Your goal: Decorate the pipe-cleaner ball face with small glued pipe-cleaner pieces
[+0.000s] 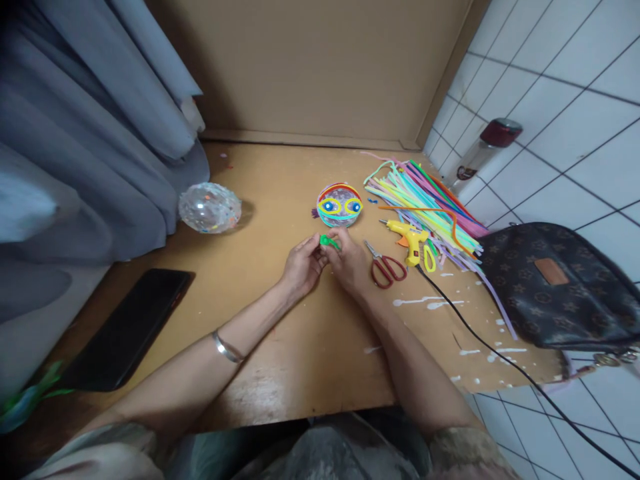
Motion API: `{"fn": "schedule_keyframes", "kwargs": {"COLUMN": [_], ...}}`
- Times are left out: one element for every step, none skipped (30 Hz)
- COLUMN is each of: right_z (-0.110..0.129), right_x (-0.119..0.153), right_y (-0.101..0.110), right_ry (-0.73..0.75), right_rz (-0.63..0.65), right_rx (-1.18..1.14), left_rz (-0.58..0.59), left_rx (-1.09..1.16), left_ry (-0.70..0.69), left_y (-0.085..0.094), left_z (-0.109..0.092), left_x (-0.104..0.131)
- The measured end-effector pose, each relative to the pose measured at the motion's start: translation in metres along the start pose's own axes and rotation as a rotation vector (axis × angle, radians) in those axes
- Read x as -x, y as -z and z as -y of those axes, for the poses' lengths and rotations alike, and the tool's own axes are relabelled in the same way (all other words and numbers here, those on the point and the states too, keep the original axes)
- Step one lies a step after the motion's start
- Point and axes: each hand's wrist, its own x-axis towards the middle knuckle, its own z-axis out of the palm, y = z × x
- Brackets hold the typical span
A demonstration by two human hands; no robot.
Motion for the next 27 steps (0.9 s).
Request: {"fn": "schedule_keyframes", "kwargs": {"right_z": [-0.002, -0.003, -0.004, -0.004, -0.004, -0.004, -0.003, -0.002, 0.0, 0.002, 0.004, 0.007, 0.009, 0.011, 0.012, 0.012, 0.012, 0.012, 0.012, 0.012, 0.012, 0.013, 0.014, 0.015, 0.017, 0.018, 0.019], "right_x": [-0.001, -0.002, -0.003, -0.004, -0.004, -0.004, -0.004, -0.003, -0.002, -0.002, -0.001, -0.001, 0.0, 0.0, -0.001, -0.001, -0.001, -0.001, -0.001, 0.0, 0.0, 0.001, 0.002, 0.003, 0.003, 0.004, 0.005], "right_y": [0.001, 0.003, 0.004, 0.005, 0.007, 0.008, 0.01, 0.011, 0.013, 0.014, 0.016, 0.017, 0.018, 0.02, 0.02, 0.021, 0.021, 0.021, 0.02, 0.02, 0.02, 0.02, 0.021, 0.021, 0.021, 0.021, 0.021], "right_ry": [-0.003, -0.003, -0.003, -0.003, -0.003, -0.005, -0.007, -0.006, -0.001, 0.007, 0.017, 0.025, 0.03, 0.031, 0.032, 0.034, 0.04, 0.052, 0.068, 0.087, 0.108, 0.13, 0.153, 0.177, 0.199, 0.22, 0.238], "right_rz": [0.026, 0.049, 0.066, 0.083, 0.1, 0.118, 0.137, 0.154, 0.166, 0.17, 0.165, 0.154, 0.14, 0.126, 0.112, 0.1, 0.087, 0.069, 0.047, 0.024, 0.003, -0.014, -0.025, -0.03, -0.031, -0.033, -0.035], "right_rx": [-0.047, -0.078, -0.094, -0.098, -0.096, -0.094, -0.095, -0.096, -0.091, -0.076, -0.044, 0.007, 0.077, 0.161, 0.247, 0.331, 0.407, 0.473, 0.53, 0.58, 0.621, 0.652, 0.672, 0.682, 0.688, 0.694, 0.704], "left_rz": [0.05, 0.103, 0.156, 0.207, 0.249, 0.281, 0.299, 0.301, 0.295, 0.281, 0.264, 0.248, 0.234, 0.223, 0.216, 0.211, 0.207, 0.201, 0.194, 0.187, 0.179, 0.173, 0.167, 0.161, 0.155, 0.145, 0.132], "left_rx": [-0.077, -0.161, -0.244, -0.315, -0.364, -0.399, -0.424, -0.434, -0.435, -0.43, -0.422, -0.416, -0.413, -0.414, -0.417, -0.421, -0.423, -0.422, -0.418, -0.414, -0.41, -0.407, -0.404, -0.402, -0.398, -0.393, -0.385], "left_ry": [-0.029, -0.057, -0.076, -0.074, -0.058, -0.045, -0.045, -0.051, -0.063, -0.078, -0.091, -0.102, -0.109, -0.115, -0.118, -0.119, -0.119, -0.119, -0.12, -0.121, -0.125, -0.13, -0.134, -0.136, -0.135, -0.134, -0.133], "left_y": [0.003, 0.007, 0.01, 0.013, 0.015, 0.018, 0.02, 0.021, 0.022, 0.023, 0.023, 0.023, 0.023, 0.022, 0.022, 0.022, 0.021, 0.02, 0.02, 0.019, 0.019, 0.018, 0.018, 0.017, 0.017, 0.017, 0.016], "left_z": [-0.001, -0.003, -0.005, -0.007, -0.01, -0.012, -0.014, -0.015, -0.016, -0.016, -0.016, -0.015, -0.015, -0.014, -0.013, -0.013, -0.012, -0.012, -0.012, -0.012, -0.011, -0.011, -0.011, -0.011, -0.011, -0.011, -0.011], "left_x": [-0.004, -0.007, -0.01, -0.013, -0.016, -0.018, -0.019, -0.02, -0.02, -0.02, -0.02, -0.02, -0.02, -0.02, -0.02, -0.02, -0.02, -0.019, -0.018, -0.017, -0.016, -0.015, -0.014, -0.013, -0.013, -0.012, -0.012]}}
